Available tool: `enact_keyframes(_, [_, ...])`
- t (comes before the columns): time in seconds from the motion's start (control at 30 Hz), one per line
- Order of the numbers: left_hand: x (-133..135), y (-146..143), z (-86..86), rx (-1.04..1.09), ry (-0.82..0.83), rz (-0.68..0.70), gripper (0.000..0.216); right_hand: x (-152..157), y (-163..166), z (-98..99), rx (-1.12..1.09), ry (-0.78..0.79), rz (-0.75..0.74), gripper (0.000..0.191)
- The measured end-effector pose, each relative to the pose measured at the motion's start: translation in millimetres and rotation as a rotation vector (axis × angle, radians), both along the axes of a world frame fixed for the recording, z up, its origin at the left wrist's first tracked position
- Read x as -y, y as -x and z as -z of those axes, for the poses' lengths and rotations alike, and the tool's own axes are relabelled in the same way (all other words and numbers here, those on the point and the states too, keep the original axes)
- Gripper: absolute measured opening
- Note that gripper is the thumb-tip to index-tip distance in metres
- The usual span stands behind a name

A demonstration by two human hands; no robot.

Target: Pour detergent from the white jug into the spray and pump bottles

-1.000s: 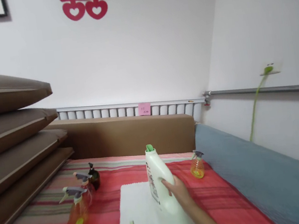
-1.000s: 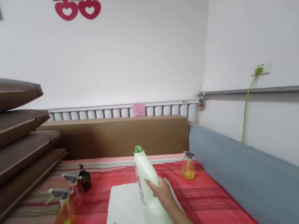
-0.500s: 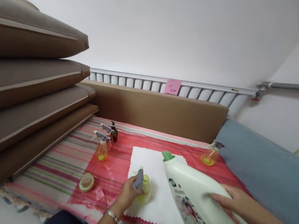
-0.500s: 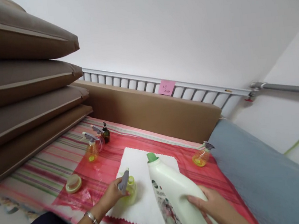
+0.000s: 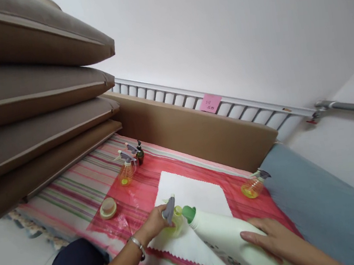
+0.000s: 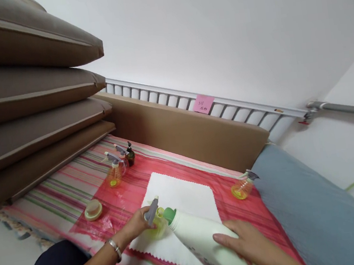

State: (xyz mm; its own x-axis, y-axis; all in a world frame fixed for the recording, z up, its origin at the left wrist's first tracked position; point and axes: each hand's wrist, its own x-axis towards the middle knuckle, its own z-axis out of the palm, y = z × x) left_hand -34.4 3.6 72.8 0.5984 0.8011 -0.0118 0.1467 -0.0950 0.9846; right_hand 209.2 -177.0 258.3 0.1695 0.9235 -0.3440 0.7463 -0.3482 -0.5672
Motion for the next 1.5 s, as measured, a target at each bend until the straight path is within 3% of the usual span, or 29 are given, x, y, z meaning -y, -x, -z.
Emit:
enact_keyframes(0.33, [6,-1,-3.0,-0.029,-0.055,-0.005,0.042,-7,0,-5.9,0.049,0.020,-0.011,0.044])
enact_keyframes(0.67, [5,-4,0.1,-0.045,-0.107,-0.007,0.039,-16,10,-29.7,0.088,0.096,0.021,0.033])
enact_keyframes(0.97, [6,-8,4.7,-0.065,-0.151,-0.025,0.040,-17,9,-34.0,0.062,0.073,0.046,0.033])
enact_keyframes(1.3, [7,-8,2.9,-0.084,-0.161,-0.033,0.041,-22,21,-46.4,0.171,0.151,-0.033,0.032])
enact_keyframes(1.5, [8,-8,2.9,-0.101,-0.162,-0.034,0.040,-24,17,-44.0,0.186,0.184,-0.063,0.035])
